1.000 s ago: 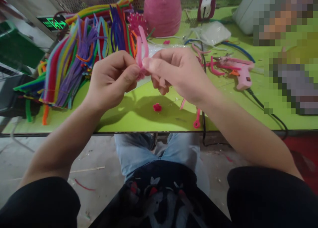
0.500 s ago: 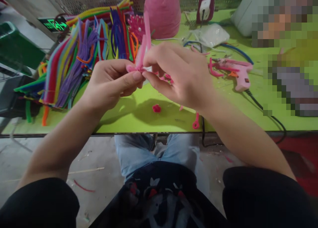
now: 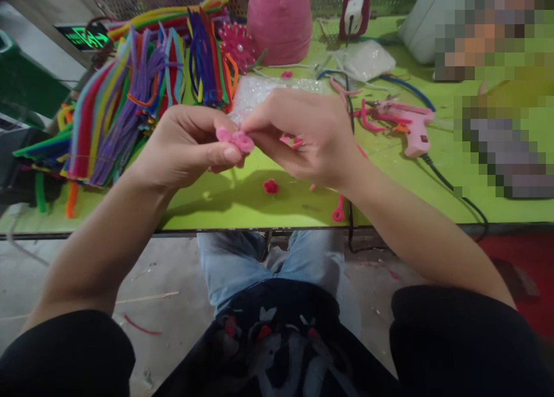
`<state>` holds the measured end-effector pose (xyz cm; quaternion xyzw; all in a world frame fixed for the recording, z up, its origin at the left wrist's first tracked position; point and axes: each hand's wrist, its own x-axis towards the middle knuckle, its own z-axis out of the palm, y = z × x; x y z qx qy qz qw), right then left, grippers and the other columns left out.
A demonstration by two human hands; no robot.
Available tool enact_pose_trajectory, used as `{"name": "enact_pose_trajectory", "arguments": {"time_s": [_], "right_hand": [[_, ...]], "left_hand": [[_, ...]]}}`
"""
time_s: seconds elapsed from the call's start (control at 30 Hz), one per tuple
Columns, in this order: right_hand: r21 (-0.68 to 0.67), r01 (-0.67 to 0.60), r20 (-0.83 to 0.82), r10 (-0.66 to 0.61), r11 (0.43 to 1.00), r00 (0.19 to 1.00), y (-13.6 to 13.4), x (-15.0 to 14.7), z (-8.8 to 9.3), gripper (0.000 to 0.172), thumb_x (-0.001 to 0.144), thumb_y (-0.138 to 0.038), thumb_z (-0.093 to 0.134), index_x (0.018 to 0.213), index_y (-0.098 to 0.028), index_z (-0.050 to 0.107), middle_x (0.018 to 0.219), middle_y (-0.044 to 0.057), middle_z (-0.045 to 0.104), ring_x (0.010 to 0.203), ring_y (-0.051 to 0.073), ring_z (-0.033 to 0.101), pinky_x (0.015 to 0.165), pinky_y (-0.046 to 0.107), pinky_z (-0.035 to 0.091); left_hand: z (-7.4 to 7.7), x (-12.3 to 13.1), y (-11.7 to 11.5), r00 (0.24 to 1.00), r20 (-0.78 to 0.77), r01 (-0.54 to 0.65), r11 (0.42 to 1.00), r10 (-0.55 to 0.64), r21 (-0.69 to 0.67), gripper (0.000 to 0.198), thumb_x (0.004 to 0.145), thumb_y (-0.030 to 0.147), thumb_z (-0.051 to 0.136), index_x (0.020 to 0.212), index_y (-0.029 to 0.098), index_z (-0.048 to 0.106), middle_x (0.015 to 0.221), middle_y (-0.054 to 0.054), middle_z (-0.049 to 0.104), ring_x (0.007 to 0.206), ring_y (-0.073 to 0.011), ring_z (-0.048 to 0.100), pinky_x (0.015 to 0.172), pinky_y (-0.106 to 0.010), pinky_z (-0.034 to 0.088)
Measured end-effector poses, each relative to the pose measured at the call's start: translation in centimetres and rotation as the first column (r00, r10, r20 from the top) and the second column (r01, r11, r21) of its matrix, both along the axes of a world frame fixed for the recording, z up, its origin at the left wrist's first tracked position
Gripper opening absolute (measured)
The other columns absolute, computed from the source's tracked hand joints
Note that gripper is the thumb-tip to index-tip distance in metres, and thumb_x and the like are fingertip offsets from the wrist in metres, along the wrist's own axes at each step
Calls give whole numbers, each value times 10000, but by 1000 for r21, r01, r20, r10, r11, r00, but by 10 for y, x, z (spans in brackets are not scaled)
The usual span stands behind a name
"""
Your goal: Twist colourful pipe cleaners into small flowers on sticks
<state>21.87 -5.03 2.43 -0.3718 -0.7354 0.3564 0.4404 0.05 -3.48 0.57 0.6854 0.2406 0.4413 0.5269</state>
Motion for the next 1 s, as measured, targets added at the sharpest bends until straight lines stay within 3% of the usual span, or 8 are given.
{"name": "enact_pose_trajectory", "arguments": {"time_s": [0.07,0.17,0.23,0.4,0.57,0.8,0.9,1.0], "right_hand": [[195,42,99,-62,980,993,4,8,-2,239,1006,-593,853,1035,-358,820,990,56,783,1025,286,769,849,397,691],[531,0,206,-129,847,970,7,18,-6,121,1058,-482,817,1064,-369,860,1012,39,819,1016,269,760,991,408,634],[615,-34,205,-119,788,972,7,20,-9,124,1115,-407,750,1080,-365,861,1011,23,828,984,234,766,969,369,608],[488,-154,208,57,859,976,9,14,-10,186,1114,-363,723,949,-285,758,867,-13,791,763,162,727,775,300,567],[560,-210,344,6,801,939,16,14,-8,232,1094,-298,694,865,-266,674,801,-15,773,718,161,686,686,307,471],[306,-52,148,7,951,989,-1,1,-12,228,1044,-241,730,821,-234,684,775,1,753,677,159,665,650,313,470],[251,-61,139,26,966,990,-3,1,-8,197,1060,-261,719,866,-231,736,793,5,757,680,165,673,644,310,501],[355,-29,242,-62,934,968,2,7,-2,250,1065,-324,751,830,-239,753,756,8,747,671,166,657,681,323,529]], "left_hand": [[-2,-1,4,997,75,7,1000,-7,3,477,760,641,1040,803,239,787,672,18,675,444,-34,394,354,-235,256],[-4,-2,9,996,83,17,1000,-16,-18,511,773,667,1026,844,236,761,741,-1,719,464,-42,425,361,-247,312],[-4,-3,10,999,35,12,999,-11,-30,603,734,741,1015,811,222,718,724,-13,711,464,-53,449,365,-248,309],[1,-4,4,1000,-25,10,999,-11,-42,644,730,760,1007,709,212,671,666,11,652,448,-35,403,388,-232,240],[-9,-4,10,996,-83,-23,998,28,58,643,782,792,954,720,228,651,591,22,520,463,-67,372,421,-270,262],[-24,1,19,981,-67,-161,957,182,242,617,912,802,836,846,253,564,937,-52,733,821,-187,713,714,-381,646],[-25,0,23,989,20,-149,946,149,287,529,937,726,863,917,265,606,1067,-51,777,941,-200,767,845,-412,695],[-26,-2,26,983,24,-179,929,181,325,443,959,648,884,965,271,652,971,-29,776,854,-176,754,776,-377,662]]}}
